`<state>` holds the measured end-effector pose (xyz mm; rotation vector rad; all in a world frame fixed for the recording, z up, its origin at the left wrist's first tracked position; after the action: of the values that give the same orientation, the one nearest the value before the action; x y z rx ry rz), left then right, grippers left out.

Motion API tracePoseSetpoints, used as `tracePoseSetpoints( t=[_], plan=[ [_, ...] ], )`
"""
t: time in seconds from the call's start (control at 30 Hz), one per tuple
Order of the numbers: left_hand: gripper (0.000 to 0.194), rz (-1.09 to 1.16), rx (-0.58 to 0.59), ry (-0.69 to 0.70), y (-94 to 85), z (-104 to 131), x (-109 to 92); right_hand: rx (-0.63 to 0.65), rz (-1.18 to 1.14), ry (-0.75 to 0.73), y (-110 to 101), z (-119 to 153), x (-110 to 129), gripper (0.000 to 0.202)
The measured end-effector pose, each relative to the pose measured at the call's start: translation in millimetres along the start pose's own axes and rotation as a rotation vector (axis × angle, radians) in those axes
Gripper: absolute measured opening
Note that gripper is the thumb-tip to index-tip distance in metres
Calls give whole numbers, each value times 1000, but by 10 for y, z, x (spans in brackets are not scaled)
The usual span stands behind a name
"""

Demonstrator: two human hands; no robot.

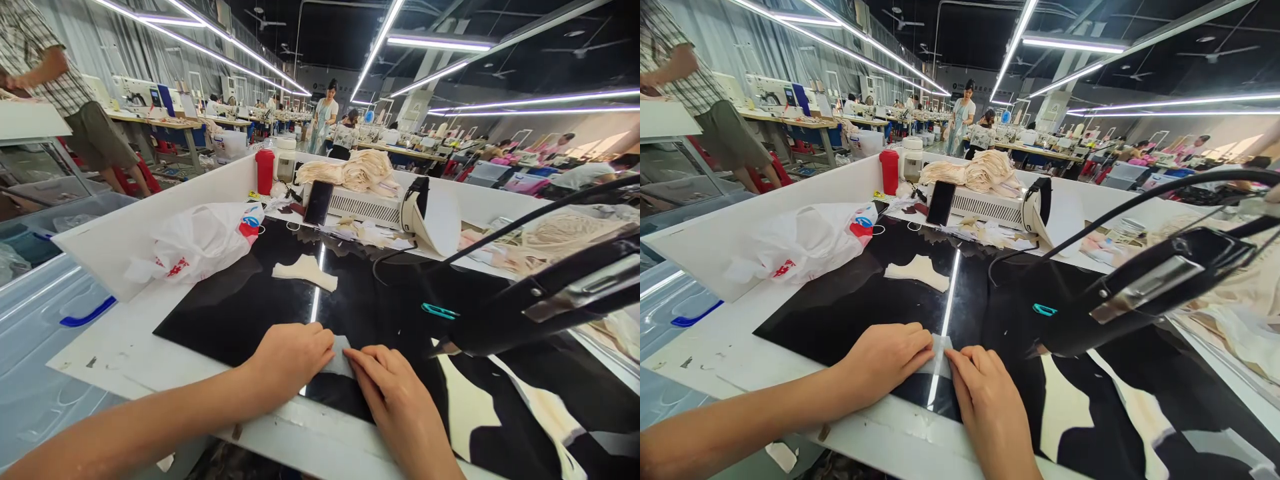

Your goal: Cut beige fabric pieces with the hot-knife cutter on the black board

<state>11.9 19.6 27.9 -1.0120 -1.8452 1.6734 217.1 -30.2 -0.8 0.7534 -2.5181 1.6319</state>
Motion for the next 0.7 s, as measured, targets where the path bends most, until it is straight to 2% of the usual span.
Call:
tracePoseSetpoints(
  t=[0.43, 0.57, 0.7],
  plan=[
    [16, 20, -20, 7, 25, 20, 17, -55, -10, 4, 2, -25, 51, 32],
    [22, -77, -127, 69, 60, 34, 23, -33, 4, 2, 18, -21, 38, 32],
    [25, -159, -294, 204, 113, 44, -24, -47, 20, 5, 40, -13, 48, 35]
  ],
)
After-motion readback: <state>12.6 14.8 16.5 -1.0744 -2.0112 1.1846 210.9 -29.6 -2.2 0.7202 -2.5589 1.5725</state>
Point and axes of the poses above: each hand's wrist, its own z-axis away from the middle knuckle, its own y-axis out of the palm, x = y × z, the point moved 1 cm from there along -z, towards the middle knuckle, and after that the axes turned 8 degrees about y, right-handed, at the moved point
